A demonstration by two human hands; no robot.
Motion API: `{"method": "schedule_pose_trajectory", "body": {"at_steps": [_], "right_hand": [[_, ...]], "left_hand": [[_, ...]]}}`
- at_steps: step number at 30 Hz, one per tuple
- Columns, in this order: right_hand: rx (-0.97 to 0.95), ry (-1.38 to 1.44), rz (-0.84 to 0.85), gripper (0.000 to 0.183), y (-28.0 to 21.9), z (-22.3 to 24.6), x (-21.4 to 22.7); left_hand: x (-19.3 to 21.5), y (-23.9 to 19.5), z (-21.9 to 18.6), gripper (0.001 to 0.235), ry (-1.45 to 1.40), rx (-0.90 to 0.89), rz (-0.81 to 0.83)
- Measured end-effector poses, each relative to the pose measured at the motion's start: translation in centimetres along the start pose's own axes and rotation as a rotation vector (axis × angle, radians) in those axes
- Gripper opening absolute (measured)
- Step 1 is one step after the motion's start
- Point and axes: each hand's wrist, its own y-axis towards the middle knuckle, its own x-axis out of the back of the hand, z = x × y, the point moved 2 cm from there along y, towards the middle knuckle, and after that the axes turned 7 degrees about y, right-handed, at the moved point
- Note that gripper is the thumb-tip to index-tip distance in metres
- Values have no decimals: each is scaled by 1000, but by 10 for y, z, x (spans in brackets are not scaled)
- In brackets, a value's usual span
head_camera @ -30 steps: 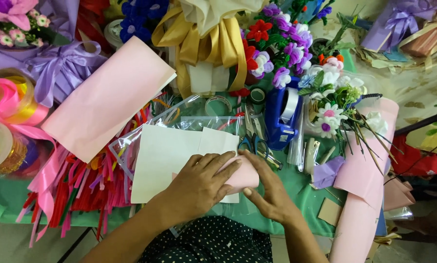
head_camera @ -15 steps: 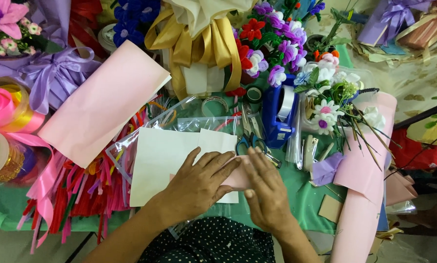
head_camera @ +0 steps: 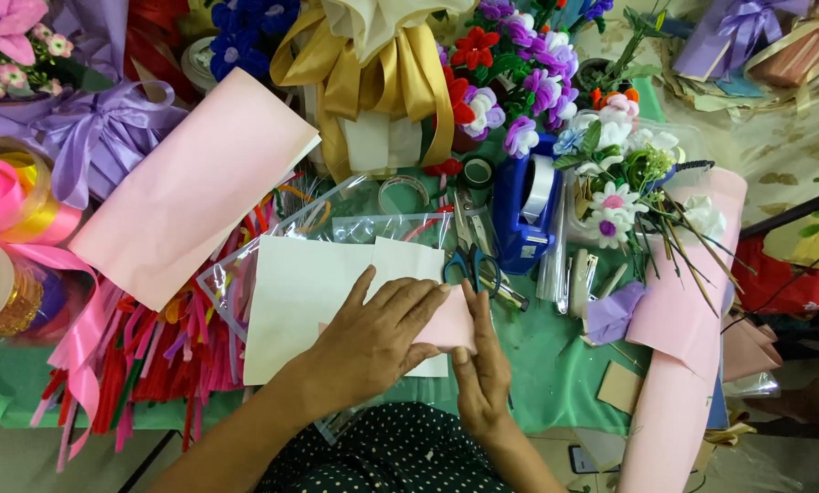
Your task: The person uses scissors to cut a rectangular piece of pink paper, then folds it. The workspace contains floral supplies and ribbons.
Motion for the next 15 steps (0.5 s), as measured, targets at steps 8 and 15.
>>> {"method": "schedule_pose_trajectory", "body": {"at_steps": [8, 15], "right_hand": [[-83, 190, 26, 70, 2, 4, 0], [-73, 71, 5, 62, 10, 5, 5]], "left_hand": [[1, 1, -2, 63, 68, -21, -14], [-2, 0, 1, 67, 21, -28, 4]]}}
